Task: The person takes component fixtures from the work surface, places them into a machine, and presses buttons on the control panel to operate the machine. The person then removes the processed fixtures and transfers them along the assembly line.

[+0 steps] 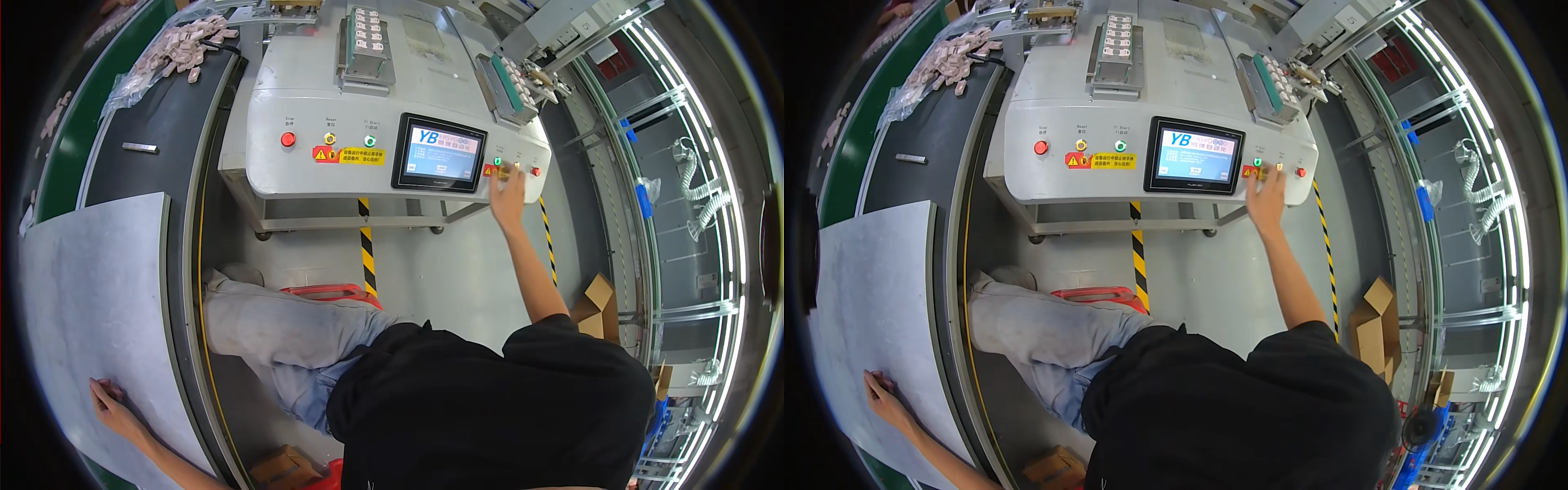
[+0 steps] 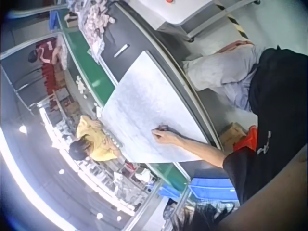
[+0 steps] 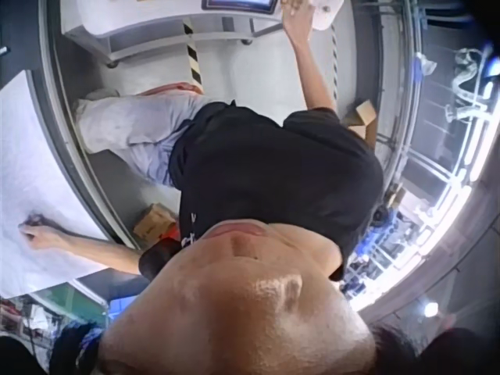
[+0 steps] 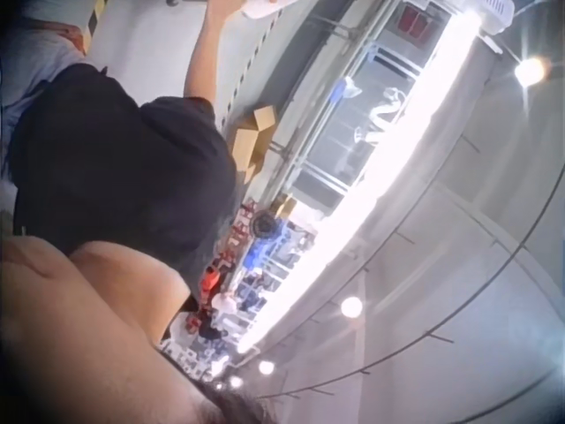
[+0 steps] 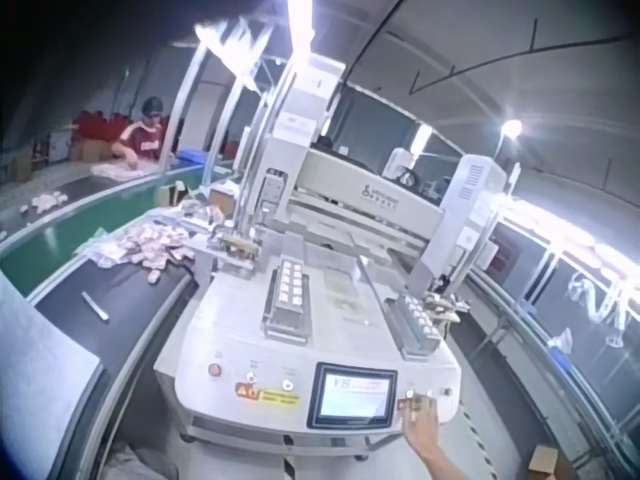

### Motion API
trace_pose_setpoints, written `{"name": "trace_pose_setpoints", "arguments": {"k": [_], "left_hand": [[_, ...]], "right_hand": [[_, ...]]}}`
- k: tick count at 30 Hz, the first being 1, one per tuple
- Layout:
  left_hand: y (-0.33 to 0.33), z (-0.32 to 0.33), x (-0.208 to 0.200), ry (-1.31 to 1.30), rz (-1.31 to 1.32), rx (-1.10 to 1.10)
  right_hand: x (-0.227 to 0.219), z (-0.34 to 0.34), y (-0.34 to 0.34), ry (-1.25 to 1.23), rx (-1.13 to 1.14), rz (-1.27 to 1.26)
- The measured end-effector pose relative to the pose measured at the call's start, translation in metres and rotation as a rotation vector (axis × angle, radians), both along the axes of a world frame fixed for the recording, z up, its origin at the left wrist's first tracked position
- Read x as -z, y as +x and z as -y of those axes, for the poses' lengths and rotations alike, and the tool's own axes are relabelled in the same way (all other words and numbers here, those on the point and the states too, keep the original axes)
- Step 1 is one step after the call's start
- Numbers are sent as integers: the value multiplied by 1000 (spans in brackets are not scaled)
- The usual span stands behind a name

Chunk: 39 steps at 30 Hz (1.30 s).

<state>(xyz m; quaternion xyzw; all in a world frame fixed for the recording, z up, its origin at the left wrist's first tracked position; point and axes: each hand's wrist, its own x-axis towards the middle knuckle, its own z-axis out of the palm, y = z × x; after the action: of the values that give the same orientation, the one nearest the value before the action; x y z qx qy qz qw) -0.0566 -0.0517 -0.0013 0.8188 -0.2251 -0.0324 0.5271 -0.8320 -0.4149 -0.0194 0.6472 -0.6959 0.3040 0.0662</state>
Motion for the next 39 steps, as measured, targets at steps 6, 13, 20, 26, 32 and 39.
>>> {"name": "trace_pose_setpoints", "arguments": {"k": [6,13,20,26,32,39], "left_hand": [[-2,-2,0,4,39,8],[3,-3,2,-36,3,27],[3,-3,3,-36,26,25],[1,-2,4,-72,-8,43],[-7,2,2,-96,-3,69],[-9,0,-3,-102,-24,64]], "right_hand": [[8,-10,16,-21,19,-73],[1,-1,15,32,97,71],[-8,10,24,-84,133,-78],[-61,70,127,-264,-196,131],[-101,123,279,-297,-313,68],[-89,152,305,-19,-201,92]]}}
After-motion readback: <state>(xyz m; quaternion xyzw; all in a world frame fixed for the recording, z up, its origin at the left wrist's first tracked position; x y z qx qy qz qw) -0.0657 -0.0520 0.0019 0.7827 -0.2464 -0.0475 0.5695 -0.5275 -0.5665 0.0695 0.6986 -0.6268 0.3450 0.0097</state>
